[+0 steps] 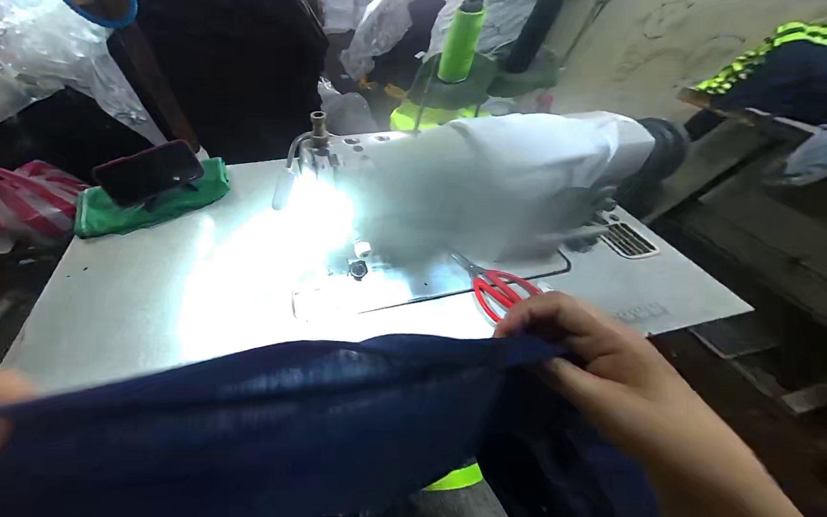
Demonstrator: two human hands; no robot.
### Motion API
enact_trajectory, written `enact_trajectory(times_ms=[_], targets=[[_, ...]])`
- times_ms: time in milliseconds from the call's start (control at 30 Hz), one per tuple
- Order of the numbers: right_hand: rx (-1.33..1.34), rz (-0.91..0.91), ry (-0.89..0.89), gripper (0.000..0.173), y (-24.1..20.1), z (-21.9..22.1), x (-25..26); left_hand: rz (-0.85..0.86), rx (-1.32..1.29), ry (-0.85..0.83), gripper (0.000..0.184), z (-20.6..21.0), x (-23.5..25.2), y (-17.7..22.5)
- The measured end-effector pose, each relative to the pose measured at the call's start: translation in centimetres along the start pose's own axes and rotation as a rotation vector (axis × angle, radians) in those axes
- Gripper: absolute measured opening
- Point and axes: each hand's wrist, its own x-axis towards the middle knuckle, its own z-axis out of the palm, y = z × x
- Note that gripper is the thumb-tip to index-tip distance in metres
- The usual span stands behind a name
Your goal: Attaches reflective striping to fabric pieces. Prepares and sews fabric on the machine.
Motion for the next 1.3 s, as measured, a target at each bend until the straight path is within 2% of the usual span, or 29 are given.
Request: enact_trajectory(times_ms=[100,167,267,333,433,567,700,1000,1100,1167,1233,1267,1300], targets=[[-0.169,0.114,-0.066,0.011,2.3,3.5,3.8,-0.038,0.606,-0.014,0.023,0.0,3.3,-7.7],[-0.239,0.198,-0.066,0.019,4.7,7.0,6.5,-0.105,0.774,0.006,0.033,2.8,3.9,-11.4],[-0.274,0.156,0.042,0.043,7.2,9.9,8.3,-0.012,0.738,-0.125,0.036,9.3,2.1,-13.8],[-0.389,0.018,0.140,0.044,7.1,9.6,7.4,-0.031,0.719,-0.127,0.052,11.7,0.1,-15.1],[-0.588,-0.042,0.074,0.035,6.1,9.0,3.2,-0.069,0.707,-0.090,0.057,10.6,-2.2,-15.7],[-0.816,-0.030,-0.134,0.064,6.7,11.5,-1.7,-0.178,0.658,-0.174,0.059,8.2,-2.7,-14.5],[-0.925,-0.088,-0.120,0.066,7.7,12.5,-1.2,-0.201,0.819,-0.088,0.070,8.3,-2.2,-16.6],[-0.936,-0.141,-0.150,0.063,9.0,13.5,4.1,-0.237,0.857,-0.009,0.075,8.1,-0.3,-18.1],[-0.884,-0.131,-0.214,0.062,8.7,12.9,5.0,-0.243,0.855,-0.009,0.076,8.0,0.1,-18.4],[-0.733,-0.151,-0.208,0.057,7.7,11.7,3.6,-0.249,0.836,-0.014,0.077,7.9,-0.1,-18.3],[-0.519,-0.163,-0.152,0.039,6.1,9.4,0.1,-0.242,0.788,-0.017,0.077,7.7,-0.6,-17.5],[-0.408,-0.112,-0.149,0.030,5.7,8.0,-2.4,-0.235,0.748,-0.010,0.075,7.6,-1.0,-16.8],[-0.308,0.009,-0.172,0.031,5.7,6.6,-5.0,-0.212,0.695,0.007,0.072,7.6,-1.3,-16.0]])
